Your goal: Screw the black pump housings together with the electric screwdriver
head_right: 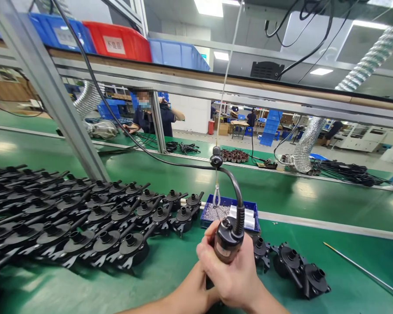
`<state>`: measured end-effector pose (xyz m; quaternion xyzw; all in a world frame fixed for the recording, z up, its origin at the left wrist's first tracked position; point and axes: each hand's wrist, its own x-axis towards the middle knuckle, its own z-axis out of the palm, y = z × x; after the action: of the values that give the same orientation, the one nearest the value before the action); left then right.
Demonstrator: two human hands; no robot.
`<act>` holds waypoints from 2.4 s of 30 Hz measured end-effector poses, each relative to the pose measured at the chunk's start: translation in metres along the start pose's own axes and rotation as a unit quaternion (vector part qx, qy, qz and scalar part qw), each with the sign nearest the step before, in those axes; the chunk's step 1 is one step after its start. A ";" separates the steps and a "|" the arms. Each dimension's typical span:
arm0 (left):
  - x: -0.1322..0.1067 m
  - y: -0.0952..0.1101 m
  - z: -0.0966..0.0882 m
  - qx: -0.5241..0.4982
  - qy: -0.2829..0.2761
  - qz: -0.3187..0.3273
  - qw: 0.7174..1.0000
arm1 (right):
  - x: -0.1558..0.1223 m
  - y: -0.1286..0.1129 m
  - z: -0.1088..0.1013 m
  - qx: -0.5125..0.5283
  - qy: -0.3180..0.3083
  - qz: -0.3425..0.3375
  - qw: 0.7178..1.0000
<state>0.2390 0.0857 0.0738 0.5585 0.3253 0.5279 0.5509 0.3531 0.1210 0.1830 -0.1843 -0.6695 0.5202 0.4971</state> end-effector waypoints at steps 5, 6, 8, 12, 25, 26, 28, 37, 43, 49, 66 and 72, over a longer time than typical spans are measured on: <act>0.000 0.001 0.000 -0.012 -0.003 -0.019 1.000 | 0.002 -0.006 -0.001 0.062 -0.034 0.035 0.997; 0.001 0.001 0.001 -0.017 -0.003 -0.008 1.000 | 0.001 -0.007 -0.001 0.066 -0.031 0.052 0.996; 0.001 0.001 0.001 -0.029 -0.004 0.008 1.000 | 0.000 -0.008 0.000 0.068 -0.005 0.079 0.995; 0.001 -0.005 0.001 -0.066 -0.008 0.002 0.998 | -0.002 -0.011 0.005 0.050 0.061 0.098 0.992; 0.000 -0.020 -0.008 -0.026 -0.022 0.019 0.999 | 0.003 0.000 -0.017 0.090 0.026 0.013 0.995; -0.001 -0.024 -0.012 -0.012 -0.017 0.007 1.000 | 0.004 -0.006 -0.023 0.106 0.018 -0.004 0.994; -0.003 -0.029 -0.020 0.021 0.001 -0.019 1.000 | 0.007 -0.016 -0.037 0.114 0.039 -0.028 0.992; -0.002 -0.026 -0.026 0.036 0.007 -0.050 0.998 | 0.023 0.001 -0.051 0.028 0.091 -0.048 0.994; -0.002 -0.023 -0.026 0.017 0.014 -0.068 0.997 | 0.029 0.004 -0.042 0.002 0.076 -0.001 0.997; -0.001 -0.019 -0.024 -0.010 0.024 -0.078 0.997 | 0.027 0.014 -0.033 -0.027 0.108 -0.017 0.994; -0.001 -0.027 -0.025 -0.022 0.019 -0.077 0.997 | 0.024 0.025 -0.031 -0.043 0.126 -0.011 0.991; 0.004 -0.032 -0.031 -0.005 -0.003 -0.053 0.999 | 0.019 -0.001 -0.040 0.010 0.089 0.015 0.996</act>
<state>0.2177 0.1036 0.0391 0.5394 0.3503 0.4980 0.5816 0.3796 0.1552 0.1916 -0.2343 -0.6147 0.5158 0.5488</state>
